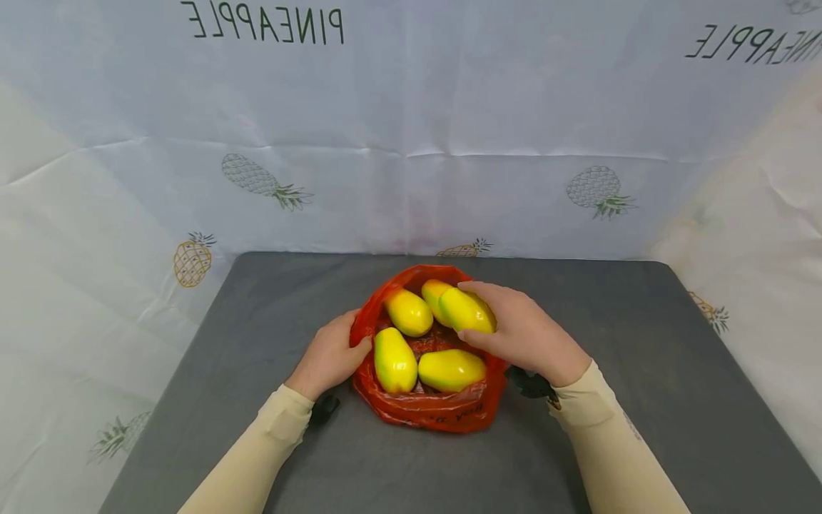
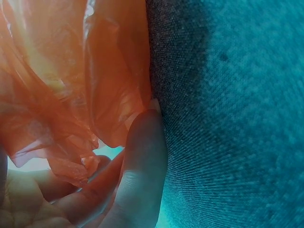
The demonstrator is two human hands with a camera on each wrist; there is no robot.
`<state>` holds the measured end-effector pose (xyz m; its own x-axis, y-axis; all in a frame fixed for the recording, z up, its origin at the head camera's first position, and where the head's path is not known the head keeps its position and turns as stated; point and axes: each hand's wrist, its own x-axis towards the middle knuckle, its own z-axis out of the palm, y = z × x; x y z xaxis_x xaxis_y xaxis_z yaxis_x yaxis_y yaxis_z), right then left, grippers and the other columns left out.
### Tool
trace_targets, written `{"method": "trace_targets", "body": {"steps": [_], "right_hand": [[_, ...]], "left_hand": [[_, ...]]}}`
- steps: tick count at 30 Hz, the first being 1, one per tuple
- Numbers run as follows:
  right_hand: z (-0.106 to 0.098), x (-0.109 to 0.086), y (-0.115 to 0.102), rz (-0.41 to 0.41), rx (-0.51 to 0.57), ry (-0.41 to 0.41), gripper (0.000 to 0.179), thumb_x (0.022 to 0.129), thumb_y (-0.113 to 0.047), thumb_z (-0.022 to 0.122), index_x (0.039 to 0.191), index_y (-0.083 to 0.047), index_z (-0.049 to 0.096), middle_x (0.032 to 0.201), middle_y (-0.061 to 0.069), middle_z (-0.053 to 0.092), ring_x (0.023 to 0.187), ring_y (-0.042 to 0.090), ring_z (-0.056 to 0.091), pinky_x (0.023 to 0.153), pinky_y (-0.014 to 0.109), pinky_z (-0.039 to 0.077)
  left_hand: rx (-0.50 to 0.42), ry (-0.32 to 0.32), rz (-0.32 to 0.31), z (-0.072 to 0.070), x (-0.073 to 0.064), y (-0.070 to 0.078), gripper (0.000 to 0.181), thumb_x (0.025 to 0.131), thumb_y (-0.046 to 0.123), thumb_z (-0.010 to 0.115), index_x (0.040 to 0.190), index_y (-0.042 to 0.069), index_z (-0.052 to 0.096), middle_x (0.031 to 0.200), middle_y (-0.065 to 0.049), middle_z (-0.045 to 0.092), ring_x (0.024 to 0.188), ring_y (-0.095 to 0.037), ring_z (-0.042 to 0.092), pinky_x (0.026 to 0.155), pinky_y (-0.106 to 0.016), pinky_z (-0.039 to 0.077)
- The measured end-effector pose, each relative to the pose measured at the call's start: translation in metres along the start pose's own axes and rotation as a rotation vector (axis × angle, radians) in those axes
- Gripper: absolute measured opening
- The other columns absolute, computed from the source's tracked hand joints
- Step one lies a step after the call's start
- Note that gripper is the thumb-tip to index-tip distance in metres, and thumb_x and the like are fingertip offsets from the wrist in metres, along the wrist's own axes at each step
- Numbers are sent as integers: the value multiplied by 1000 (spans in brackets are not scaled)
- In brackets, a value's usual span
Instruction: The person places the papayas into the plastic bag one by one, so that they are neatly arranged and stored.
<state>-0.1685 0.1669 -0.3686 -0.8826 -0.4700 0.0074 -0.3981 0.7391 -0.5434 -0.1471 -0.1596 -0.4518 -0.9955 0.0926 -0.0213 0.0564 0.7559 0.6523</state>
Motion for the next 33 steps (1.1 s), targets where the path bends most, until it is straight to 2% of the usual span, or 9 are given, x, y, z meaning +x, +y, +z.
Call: {"method": "trace_targets", "body": {"steps": [7, 15, 19, 25, 33], "right_hand": [[8, 8, -4, 11, -48, -51, 70, 94, -41, 79, 155, -19, 54, 139, 5, 69, 112, 23, 65, 97, 46, 58], [17, 11, -1, -16, -80, -67, 68, 92, -37, 81, 152, -14, 59, 146, 8, 66, 117, 25, 65, 99, 48, 58], [19, 12, 0, -14, -96, -64, 64, 93, -37, 81, 150, -15, 61, 140, 9, 64, 110, 23, 63, 94, 46, 58], [23, 15, 3, 6, -111, -99, 65, 93, -36, 82, 151, -17, 61, 130, 10, 61, 105, 22, 61, 89, 43, 56], [26, 20, 9, 6, -121, -118, 63, 92, -33, 81, 150, -18, 62, 131, 13, 62, 106, 25, 62, 92, 46, 56]], "left_hand": [[1, 0, 2, 0, 0, 1, 52, 101, 25, 65, 149, 6, 60, 125, -11, 73, 98, -25, 68, 92, -45, 63], [10, 8, 17, 0, 1, 0, 50, 101, 25, 65, 148, 6, 61, 122, -12, 74, 97, -26, 67, 92, -46, 62], [18, 7, 15, 0, 2, -1, 50, 101, 25, 65, 147, 6, 61, 121, -11, 74, 96, -25, 67, 90, -44, 62], [19, 5, 14, 0, 1, 1, 51, 101, 25, 65, 148, 5, 61, 120, -11, 73, 96, -24, 67, 89, -44, 62], [21, 4, 3, -1, 0, 2, 53, 101, 25, 65, 150, 5, 60, 123, -12, 73, 99, -26, 68, 91, -45, 62]]}}
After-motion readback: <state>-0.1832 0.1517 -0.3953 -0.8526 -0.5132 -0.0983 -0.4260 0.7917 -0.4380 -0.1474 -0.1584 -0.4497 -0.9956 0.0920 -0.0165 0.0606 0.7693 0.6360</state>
